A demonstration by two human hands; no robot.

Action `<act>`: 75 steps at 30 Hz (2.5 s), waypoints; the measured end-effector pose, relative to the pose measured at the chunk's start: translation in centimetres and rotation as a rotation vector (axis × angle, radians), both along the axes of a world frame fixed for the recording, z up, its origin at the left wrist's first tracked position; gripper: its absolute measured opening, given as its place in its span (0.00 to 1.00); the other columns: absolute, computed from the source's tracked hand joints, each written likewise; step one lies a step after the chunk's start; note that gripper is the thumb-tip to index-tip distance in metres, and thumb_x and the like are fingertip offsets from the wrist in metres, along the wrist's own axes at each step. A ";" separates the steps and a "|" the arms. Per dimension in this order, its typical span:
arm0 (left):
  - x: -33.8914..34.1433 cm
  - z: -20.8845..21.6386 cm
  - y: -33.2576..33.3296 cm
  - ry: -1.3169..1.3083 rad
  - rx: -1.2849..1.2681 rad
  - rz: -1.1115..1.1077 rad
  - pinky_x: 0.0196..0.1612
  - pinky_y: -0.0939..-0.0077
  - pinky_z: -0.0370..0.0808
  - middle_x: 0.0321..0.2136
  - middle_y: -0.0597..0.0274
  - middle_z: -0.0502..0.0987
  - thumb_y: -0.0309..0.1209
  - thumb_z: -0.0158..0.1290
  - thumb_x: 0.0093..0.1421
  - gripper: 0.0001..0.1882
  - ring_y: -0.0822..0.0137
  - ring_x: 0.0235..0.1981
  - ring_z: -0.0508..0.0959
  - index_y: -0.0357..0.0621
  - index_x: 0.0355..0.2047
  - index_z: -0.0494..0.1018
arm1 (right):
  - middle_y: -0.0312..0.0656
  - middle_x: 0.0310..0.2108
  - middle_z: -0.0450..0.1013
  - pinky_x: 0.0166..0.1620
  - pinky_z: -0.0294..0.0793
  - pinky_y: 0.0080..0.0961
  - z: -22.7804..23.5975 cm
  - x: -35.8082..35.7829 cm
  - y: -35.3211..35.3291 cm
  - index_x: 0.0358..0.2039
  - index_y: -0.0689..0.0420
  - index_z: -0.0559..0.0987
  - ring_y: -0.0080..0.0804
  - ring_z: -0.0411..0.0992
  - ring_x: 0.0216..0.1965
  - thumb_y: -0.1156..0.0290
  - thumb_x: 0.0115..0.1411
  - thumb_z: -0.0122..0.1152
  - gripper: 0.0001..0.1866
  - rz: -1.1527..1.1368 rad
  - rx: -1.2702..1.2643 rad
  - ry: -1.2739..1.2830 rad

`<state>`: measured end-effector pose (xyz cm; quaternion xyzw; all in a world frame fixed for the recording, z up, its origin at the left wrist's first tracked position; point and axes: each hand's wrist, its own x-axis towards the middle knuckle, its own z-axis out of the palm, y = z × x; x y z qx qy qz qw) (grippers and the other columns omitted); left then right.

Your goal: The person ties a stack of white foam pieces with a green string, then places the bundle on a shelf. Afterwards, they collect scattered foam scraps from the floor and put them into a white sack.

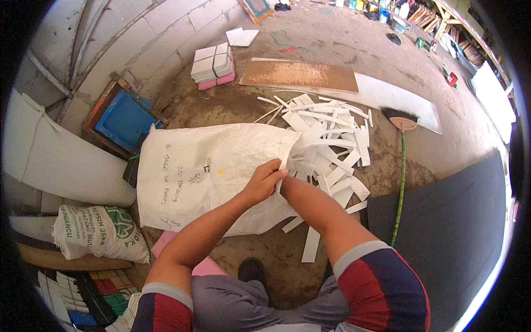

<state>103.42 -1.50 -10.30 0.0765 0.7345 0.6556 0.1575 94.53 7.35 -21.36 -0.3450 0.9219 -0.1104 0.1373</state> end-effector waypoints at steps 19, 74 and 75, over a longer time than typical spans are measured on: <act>-4.2 -5.3 -2.6 -0.023 0.107 0.360 0.20 0.79 0.63 0.20 0.72 0.68 0.36 0.50 0.71 0.13 0.78 0.18 0.67 0.47 0.29 0.68 | 0.59 0.75 0.48 0.72 0.49 0.61 -3.8 -6.1 19.4 0.76 0.56 0.47 0.57 0.46 0.76 0.25 0.35 0.73 0.77 -0.449 0.110 0.052; -4.0 -2.1 -2.3 0.161 -0.141 0.202 0.34 0.73 0.69 0.26 0.68 0.67 0.34 0.51 0.68 0.11 0.74 0.30 0.70 0.41 0.31 0.69 | 0.51 0.41 0.83 0.47 0.81 0.40 0.6 -3.3 14.3 0.44 0.59 0.86 0.47 0.82 0.40 0.60 0.27 0.84 0.38 0.003 0.059 -0.670; -3.0 -1.3 -2.3 0.124 -0.140 0.179 0.32 0.74 0.68 0.26 0.68 0.67 0.34 0.51 0.68 0.11 0.75 0.30 0.69 0.41 0.31 0.69 | 0.52 0.43 0.83 0.48 0.80 0.41 0.3 -2.9 10.9 0.45 0.59 0.85 0.47 0.82 0.42 0.59 0.28 0.84 0.38 0.018 0.068 -0.626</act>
